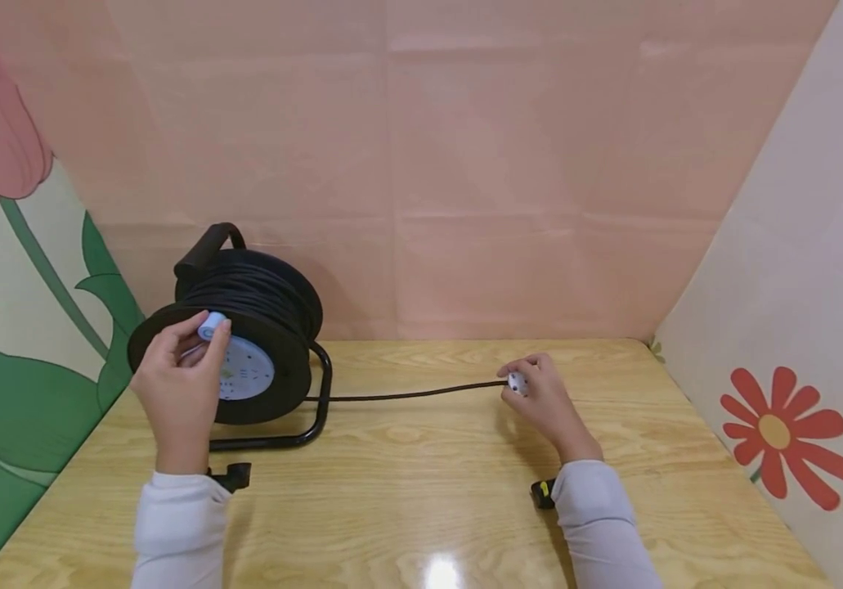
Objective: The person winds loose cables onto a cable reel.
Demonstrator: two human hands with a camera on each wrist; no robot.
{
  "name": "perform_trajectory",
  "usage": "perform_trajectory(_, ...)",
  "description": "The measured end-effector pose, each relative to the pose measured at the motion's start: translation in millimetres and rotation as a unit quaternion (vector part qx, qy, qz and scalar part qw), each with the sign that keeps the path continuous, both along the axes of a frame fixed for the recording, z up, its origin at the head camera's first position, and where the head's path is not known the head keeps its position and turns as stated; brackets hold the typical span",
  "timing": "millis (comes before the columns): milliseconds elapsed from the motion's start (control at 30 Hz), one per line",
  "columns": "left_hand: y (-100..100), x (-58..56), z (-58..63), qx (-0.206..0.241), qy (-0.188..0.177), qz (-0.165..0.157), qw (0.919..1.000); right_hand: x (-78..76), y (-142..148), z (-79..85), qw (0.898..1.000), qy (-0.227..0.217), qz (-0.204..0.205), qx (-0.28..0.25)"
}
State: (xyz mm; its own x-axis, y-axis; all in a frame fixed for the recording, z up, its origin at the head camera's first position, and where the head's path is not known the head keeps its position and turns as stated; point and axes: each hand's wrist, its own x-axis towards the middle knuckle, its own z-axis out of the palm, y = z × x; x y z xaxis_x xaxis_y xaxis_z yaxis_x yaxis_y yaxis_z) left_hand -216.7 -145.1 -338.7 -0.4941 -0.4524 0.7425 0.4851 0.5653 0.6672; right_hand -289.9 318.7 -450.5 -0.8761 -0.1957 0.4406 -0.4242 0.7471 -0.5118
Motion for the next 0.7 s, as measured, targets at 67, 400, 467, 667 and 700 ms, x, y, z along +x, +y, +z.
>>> perform_trajectory(67,2.6,0.6,0.4,-0.007,0.001,-0.007,0.9999,0.7,-2.1,-0.8,1.000,0.003,-0.007,0.009)
perform_trajectory(400,15.3,4.1,1.8,-0.054,-0.004,-0.023,0.9983,-0.9,-18.0,0.3,1.000,0.007,-0.013,0.002)
perform_trajectory(467,16.6,4.8,1.3,-0.064,-0.003,-0.024,0.9977,-1.2,-20.3,-0.2,1.000,0.005,-0.006,0.001)
perform_trajectory(667,18.5,4.5,-2.3,-0.084,0.000,-0.032,0.9960,0.6,-26.7,-0.9,1.000,0.011,0.001,0.022)
perform_trajectory(700,18.7,4.5,-2.8,-0.086,-0.001,-0.034,0.9957,1.2,-28.1,-0.9,1.000,0.011,0.004,0.027)
